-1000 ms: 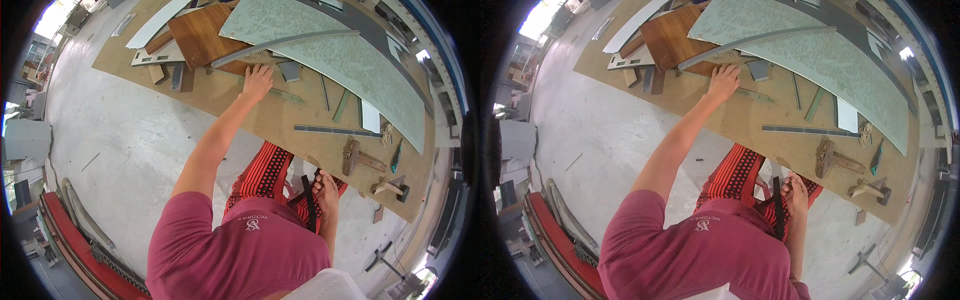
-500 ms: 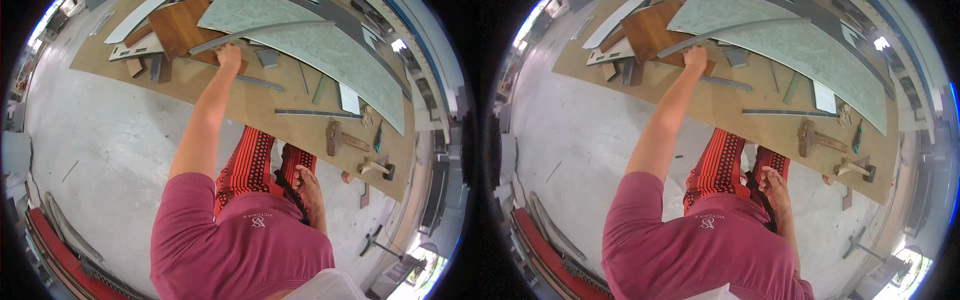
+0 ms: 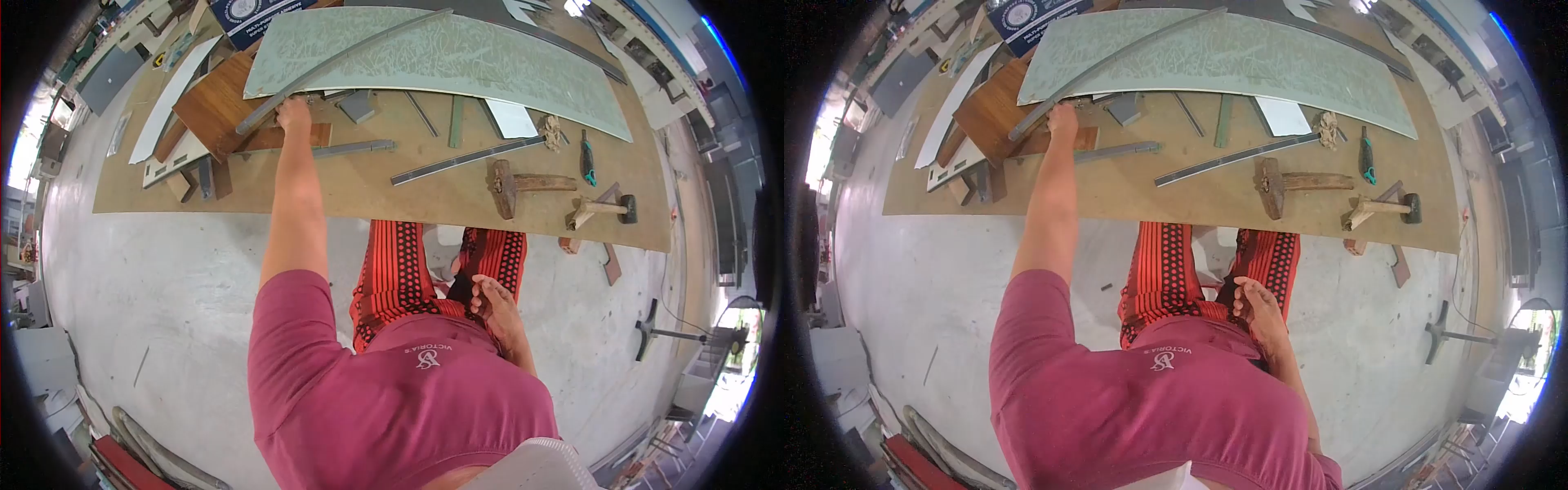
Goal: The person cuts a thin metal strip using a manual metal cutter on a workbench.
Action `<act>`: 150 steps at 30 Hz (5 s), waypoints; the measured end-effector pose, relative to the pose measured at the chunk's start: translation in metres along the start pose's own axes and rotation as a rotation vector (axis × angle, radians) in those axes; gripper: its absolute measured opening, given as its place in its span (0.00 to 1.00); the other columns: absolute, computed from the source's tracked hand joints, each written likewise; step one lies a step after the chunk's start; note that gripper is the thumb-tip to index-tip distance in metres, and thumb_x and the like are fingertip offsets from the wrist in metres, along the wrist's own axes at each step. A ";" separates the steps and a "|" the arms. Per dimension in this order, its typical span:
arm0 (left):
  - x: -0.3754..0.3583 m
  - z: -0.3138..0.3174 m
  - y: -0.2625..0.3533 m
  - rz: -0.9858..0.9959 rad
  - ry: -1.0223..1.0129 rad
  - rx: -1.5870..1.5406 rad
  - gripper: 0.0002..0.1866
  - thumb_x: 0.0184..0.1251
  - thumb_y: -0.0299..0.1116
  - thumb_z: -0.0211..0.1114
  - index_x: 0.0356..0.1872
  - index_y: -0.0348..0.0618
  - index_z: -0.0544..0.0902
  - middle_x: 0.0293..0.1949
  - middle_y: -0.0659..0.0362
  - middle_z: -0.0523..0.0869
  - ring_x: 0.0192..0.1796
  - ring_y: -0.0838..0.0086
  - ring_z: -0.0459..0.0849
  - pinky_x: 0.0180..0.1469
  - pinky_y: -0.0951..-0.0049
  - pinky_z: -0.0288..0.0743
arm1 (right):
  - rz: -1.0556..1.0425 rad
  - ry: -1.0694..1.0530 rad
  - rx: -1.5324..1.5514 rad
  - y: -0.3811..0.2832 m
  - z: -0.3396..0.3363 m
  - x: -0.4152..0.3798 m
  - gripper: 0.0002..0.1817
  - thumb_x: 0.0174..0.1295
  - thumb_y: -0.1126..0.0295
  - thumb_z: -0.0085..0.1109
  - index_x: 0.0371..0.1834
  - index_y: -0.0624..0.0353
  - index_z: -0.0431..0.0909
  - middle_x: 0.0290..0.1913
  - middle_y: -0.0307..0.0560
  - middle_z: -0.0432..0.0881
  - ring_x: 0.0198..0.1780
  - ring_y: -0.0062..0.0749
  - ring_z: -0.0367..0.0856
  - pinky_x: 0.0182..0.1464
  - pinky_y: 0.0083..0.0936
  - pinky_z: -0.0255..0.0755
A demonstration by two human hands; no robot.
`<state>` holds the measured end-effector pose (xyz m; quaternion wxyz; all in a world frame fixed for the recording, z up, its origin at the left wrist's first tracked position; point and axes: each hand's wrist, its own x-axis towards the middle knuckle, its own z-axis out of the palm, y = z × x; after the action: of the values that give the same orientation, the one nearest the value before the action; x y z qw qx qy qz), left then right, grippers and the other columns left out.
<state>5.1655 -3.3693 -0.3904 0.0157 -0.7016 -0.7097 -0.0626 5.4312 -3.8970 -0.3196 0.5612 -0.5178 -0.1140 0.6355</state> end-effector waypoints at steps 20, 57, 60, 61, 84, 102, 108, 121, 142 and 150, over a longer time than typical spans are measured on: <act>-0.018 0.011 -0.018 0.170 0.128 0.041 0.12 0.66 0.30 0.52 0.47 0.40 0.78 0.50 0.47 0.74 0.53 0.53 0.75 0.52 0.59 0.75 | 0.030 -0.073 -0.067 0.010 0.008 0.009 0.14 0.71 0.62 0.46 0.50 0.60 0.73 0.32 0.33 0.72 0.32 0.17 0.71 0.36 0.17 0.69; -0.380 -0.122 0.150 0.652 -0.430 -0.984 0.10 0.59 0.29 0.60 0.41 0.38 0.75 0.43 0.49 0.71 0.45 0.54 0.77 0.46 0.60 0.73 | 0.197 -0.178 0.353 -0.004 0.012 0.089 0.15 0.73 0.60 0.36 0.50 0.55 0.71 0.48 0.37 0.77 0.49 0.27 0.78 0.51 0.29 0.75; -0.370 -0.119 0.155 0.646 -0.456 -1.088 0.09 0.60 0.30 0.60 0.40 0.39 0.76 0.40 0.50 0.76 0.43 0.54 0.79 0.46 0.62 0.74 | 0.256 -0.269 0.529 -0.003 0.005 0.097 0.12 0.72 0.64 0.39 0.47 0.56 0.72 0.46 0.38 0.78 0.47 0.27 0.79 0.50 0.27 0.76; -0.358 -0.117 0.154 0.648 -0.454 -1.084 0.09 0.60 0.30 0.60 0.40 0.39 0.76 0.40 0.50 0.76 0.43 0.54 0.79 0.46 0.62 0.74 | 0.290 -0.174 0.597 -0.005 0.008 0.097 0.11 0.71 0.64 0.41 0.46 0.56 0.73 0.43 0.38 0.77 0.45 0.27 0.78 0.49 0.26 0.77; -0.023 -0.001 -0.006 -0.063 0.350 -0.627 0.08 0.55 0.30 0.61 0.34 0.39 0.80 0.35 0.49 0.83 0.37 0.52 0.82 0.41 0.60 0.75 | 0.195 -0.119 0.547 -0.028 -0.004 0.083 0.11 0.70 0.62 0.47 0.48 0.53 0.73 0.30 0.34 0.71 0.27 0.18 0.66 0.29 0.14 0.65; -0.159 -0.120 0.061 0.441 0.212 -0.767 0.18 0.60 0.37 0.64 0.48 0.39 0.77 0.48 0.48 0.79 0.51 0.58 0.77 0.55 0.63 0.69 | 0.343 -0.334 0.669 -0.023 0.030 0.118 0.10 0.70 0.59 0.47 0.41 0.51 0.73 0.29 0.35 0.71 0.28 0.19 0.70 0.31 0.17 0.69; -0.004 -0.042 -0.023 0.050 0.381 0.169 0.32 0.58 0.60 0.58 0.54 0.46 0.71 0.50 0.47 0.79 0.52 0.52 0.77 0.49 0.52 0.70 | 0.227 -0.055 0.561 -0.018 0.004 0.074 0.11 0.71 0.57 0.43 0.37 0.49 0.70 0.25 0.31 0.67 0.24 0.16 0.63 0.26 0.15 0.62; -0.196 -0.095 0.045 0.392 0.243 -0.439 0.19 0.61 0.48 0.62 0.42 0.43 0.78 0.33 0.48 0.83 0.35 0.49 0.82 0.34 0.56 0.73 | 0.179 -0.039 0.228 -0.031 -0.006 0.075 0.19 0.69 0.50 0.46 0.24 0.49 0.66 0.20 0.29 0.61 0.20 0.14 0.55 0.21 0.14 0.50; -0.250 -0.047 0.116 0.574 -0.026 -0.516 0.15 0.55 0.41 0.66 0.41 0.46 0.81 0.43 0.58 0.78 0.45 0.59 0.79 0.45 0.60 0.72 | 0.164 -0.012 0.068 -0.015 -0.012 0.066 0.22 0.69 0.50 0.44 0.20 0.49 0.64 0.16 0.27 0.57 0.16 0.13 0.49 0.18 0.14 0.45; -0.202 -0.037 0.129 0.566 0.227 -0.323 0.15 0.54 0.40 0.67 0.41 0.46 0.80 0.41 0.57 0.77 0.43 0.59 0.79 0.43 0.58 0.71 | 0.104 -0.027 -0.010 -0.025 -0.005 0.073 0.19 0.70 0.52 0.44 0.23 0.50 0.67 0.17 0.28 0.59 0.16 0.13 0.50 0.18 0.14 0.46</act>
<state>5.2950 -3.5734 -0.3668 0.0000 -0.8525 -0.4617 -0.2451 5.4627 -3.8297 -0.3425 0.5231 -0.5172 -0.0976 0.6704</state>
